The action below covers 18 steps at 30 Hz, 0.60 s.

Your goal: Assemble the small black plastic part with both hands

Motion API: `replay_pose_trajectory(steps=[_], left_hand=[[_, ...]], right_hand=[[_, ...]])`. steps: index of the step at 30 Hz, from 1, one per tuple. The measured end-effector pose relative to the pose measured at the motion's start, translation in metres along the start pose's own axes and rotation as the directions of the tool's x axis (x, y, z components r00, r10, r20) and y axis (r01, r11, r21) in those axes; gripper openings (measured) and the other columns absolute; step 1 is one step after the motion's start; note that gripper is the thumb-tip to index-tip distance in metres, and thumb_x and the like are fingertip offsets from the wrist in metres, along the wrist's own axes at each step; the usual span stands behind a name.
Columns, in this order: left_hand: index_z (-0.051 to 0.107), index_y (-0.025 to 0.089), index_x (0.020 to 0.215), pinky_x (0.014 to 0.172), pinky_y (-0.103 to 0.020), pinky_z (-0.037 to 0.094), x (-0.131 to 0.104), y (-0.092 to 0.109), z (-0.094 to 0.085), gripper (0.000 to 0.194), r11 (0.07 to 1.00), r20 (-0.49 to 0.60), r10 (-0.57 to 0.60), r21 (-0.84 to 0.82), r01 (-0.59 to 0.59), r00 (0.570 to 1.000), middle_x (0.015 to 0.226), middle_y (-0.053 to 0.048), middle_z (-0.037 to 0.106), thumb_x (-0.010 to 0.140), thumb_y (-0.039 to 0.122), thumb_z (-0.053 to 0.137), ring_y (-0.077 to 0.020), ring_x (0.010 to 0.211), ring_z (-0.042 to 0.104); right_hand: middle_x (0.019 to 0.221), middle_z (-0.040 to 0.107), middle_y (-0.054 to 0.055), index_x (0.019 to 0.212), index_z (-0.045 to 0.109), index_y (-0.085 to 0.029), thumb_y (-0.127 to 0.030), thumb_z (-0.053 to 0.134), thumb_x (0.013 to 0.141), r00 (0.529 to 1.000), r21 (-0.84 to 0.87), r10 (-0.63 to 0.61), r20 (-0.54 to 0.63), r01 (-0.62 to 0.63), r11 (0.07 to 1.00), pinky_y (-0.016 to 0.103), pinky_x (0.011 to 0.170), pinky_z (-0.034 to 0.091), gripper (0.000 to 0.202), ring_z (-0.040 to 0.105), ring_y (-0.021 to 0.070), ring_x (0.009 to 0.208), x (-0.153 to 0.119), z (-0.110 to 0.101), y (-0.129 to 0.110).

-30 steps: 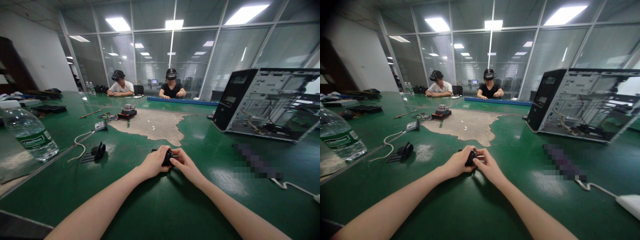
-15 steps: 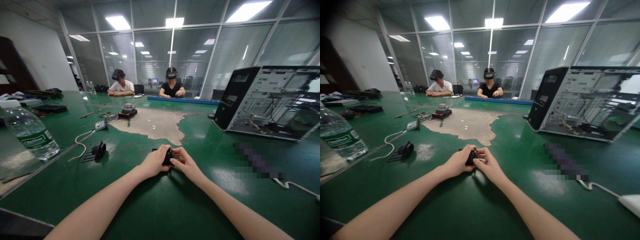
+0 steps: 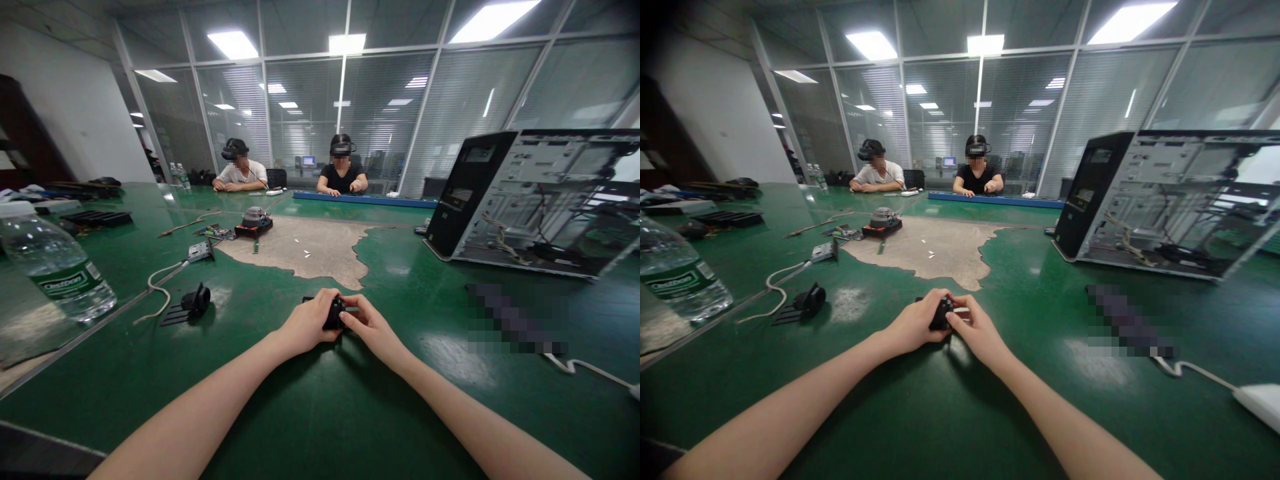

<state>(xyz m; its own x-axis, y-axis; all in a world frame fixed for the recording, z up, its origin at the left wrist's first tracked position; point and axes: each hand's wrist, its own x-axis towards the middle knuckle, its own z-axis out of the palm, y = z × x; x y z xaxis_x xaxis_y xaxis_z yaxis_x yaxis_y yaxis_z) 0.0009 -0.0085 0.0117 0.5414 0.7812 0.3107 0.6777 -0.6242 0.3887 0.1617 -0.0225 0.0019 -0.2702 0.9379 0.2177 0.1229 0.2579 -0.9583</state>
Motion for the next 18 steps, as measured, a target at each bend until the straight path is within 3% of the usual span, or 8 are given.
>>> replay_pose_trajectory(steps=[6,13,18], left_hand=[[0.029,0.024,0.116,0.072,-0.033,0.045,0.0001,0.0007,-0.0001,0.061,1.0,0.012,-0.03,-0.007,0.03,0.999,0.116,-0.007,0.044,0.065,0.026,0.062,-0.0223,0.089,0.056],[0.027,0.022,0.117,0.076,-0.035,0.045,0.0,-0.0012,0.0013,0.064,1.0,-0.003,0.003,-0.002,-0.003,1.0,0.116,-0.007,0.044,0.064,0.025,0.062,-0.0238,0.093,0.055],[0.027,0.022,0.117,0.074,-0.034,0.045,-0.0003,-0.0019,0.002,0.063,1.0,-0.004,0.001,0.001,-0.001,1.0,0.116,-0.008,0.044,0.065,0.026,0.062,-0.0232,0.091,0.056]], right_hand=[[0.09,0.054,0.001,0.089,0.046,-0.022,-0.033,0.055,0.074,0.999,0.069,-0.041,0.016,0.04,0.997,0.03,0.075,0.047,0.021,0.056,0.0148,0.087,-0.0025,0.0006,0.0007],[0.098,0.054,0.005,0.099,0.047,-0.021,-0.036,0.052,0.075,0.999,-0.023,0.012,-0.036,-0.013,1.0,0.032,0.076,0.046,0.029,0.055,0.0162,0.087,0.0018,-0.0005,0.0031],[0.095,0.054,0.004,0.097,0.047,-0.02,-0.033,0.054,0.075,1.0,0.011,-0.014,0.02,0.013,1.0,0.033,0.078,0.046,0.027,0.055,0.0162,0.088,-0.0004,-0.0001,0.0009]])
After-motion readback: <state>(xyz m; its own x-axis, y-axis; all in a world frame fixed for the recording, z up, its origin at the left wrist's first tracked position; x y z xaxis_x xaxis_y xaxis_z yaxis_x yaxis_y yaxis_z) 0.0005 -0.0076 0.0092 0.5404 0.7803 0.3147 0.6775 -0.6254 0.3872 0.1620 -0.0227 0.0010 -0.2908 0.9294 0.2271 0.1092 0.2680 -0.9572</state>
